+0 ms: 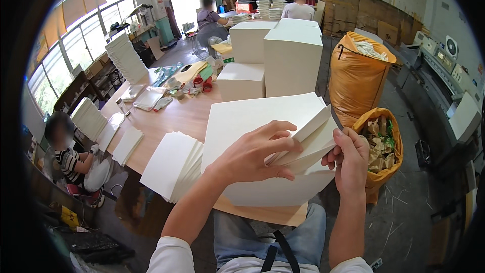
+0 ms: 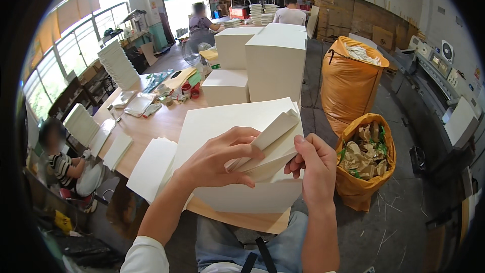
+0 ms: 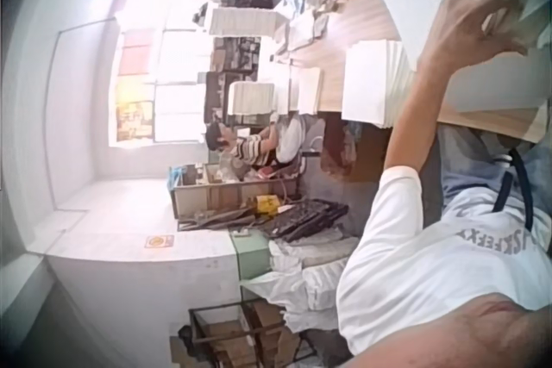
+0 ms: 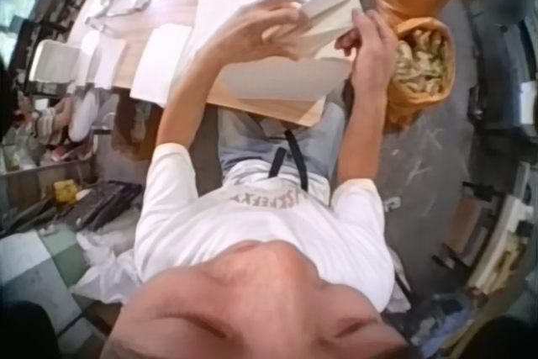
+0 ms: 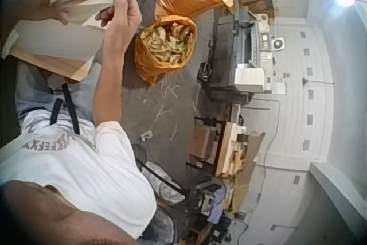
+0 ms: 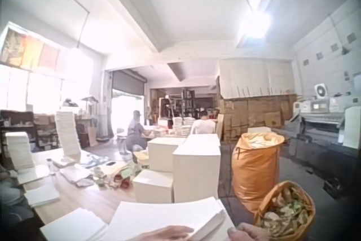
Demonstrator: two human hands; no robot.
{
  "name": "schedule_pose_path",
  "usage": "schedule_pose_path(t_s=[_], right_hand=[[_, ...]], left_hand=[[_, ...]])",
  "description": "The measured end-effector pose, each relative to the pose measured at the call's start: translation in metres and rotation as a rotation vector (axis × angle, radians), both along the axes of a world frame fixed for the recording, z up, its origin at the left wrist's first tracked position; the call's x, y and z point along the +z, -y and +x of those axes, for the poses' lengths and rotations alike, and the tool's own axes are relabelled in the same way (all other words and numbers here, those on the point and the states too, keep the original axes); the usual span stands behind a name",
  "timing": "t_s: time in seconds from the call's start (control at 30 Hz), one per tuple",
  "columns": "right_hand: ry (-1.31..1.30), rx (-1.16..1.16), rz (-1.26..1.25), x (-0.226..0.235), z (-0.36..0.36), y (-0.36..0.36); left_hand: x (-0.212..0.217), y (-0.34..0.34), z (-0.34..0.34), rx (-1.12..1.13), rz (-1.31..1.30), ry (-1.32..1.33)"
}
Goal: The person repeatedly picks up stacks of white paper sheets from a table, aligns them, and places them into a larger stack. The person handles the paper by hand, separating and organizing the sheets in a repetitive manner.
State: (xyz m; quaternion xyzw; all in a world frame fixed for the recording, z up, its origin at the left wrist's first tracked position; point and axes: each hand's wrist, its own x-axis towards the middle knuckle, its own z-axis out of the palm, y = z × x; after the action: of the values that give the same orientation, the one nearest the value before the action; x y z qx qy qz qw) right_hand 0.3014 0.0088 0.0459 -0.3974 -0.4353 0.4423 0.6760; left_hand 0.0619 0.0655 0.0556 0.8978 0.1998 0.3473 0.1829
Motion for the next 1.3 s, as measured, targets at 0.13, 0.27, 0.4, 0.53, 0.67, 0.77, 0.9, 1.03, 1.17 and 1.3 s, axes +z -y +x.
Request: schedule_pose_path(t_s=[0.13,0.27,0.4,0.53,0.67,0.77,0.9,1.03,1.17,1.3], right_hand=[[0.029,0.009,-0.004,-0.003,0.003,-0.001],[0.14,-0.042,0.018,-0.002,0.005,0.003],[0.256,-0.108,0.042,-0.008,-0.001,-0.002],[0.0,-0.013,-0.014,0.002,-0.001,-0.001],[-0.019,-0.01,0.015,0.0,0.0,-0.001],[-0.006,0.016,0.015,-0.004,0.004,0.0],[0.153,-0.059,0.016,-0.007,0.005,0.002],[0.023,-0.077,-0.04,-0.001,0.0,0.001],[-0.07,-0.01,-0.002,-0.004,0.004,0.0],[-0.034,-0.072,-0.013,-0.006,0.003,0.0]], left_hand=[[-0.003,-0.004,-0.003,-0.012,-0.007,0.012],[-0.006,-0.006,-0.003,-0.012,-0.047,0.024],[-0.004,-0.004,0.002,0.023,-0.019,0.04],[0.0,-0.001,-0.001,0.013,-0.019,-0.038],[-0.001,-0.006,0.0,-0.041,0.01,-0.019],[-0.002,-0.006,-0.002,-0.036,-0.021,-0.01],[-0.004,-0.004,0.0,0.007,-0.006,0.05],[-0.004,-0.004,0.0,-0.003,0.009,0.02],[-0.002,-0.001,-0.002,-0.027,0.0,-0.024],[-0.005,-0.006,-0.004,-0.026,-0.066,-0.002]])
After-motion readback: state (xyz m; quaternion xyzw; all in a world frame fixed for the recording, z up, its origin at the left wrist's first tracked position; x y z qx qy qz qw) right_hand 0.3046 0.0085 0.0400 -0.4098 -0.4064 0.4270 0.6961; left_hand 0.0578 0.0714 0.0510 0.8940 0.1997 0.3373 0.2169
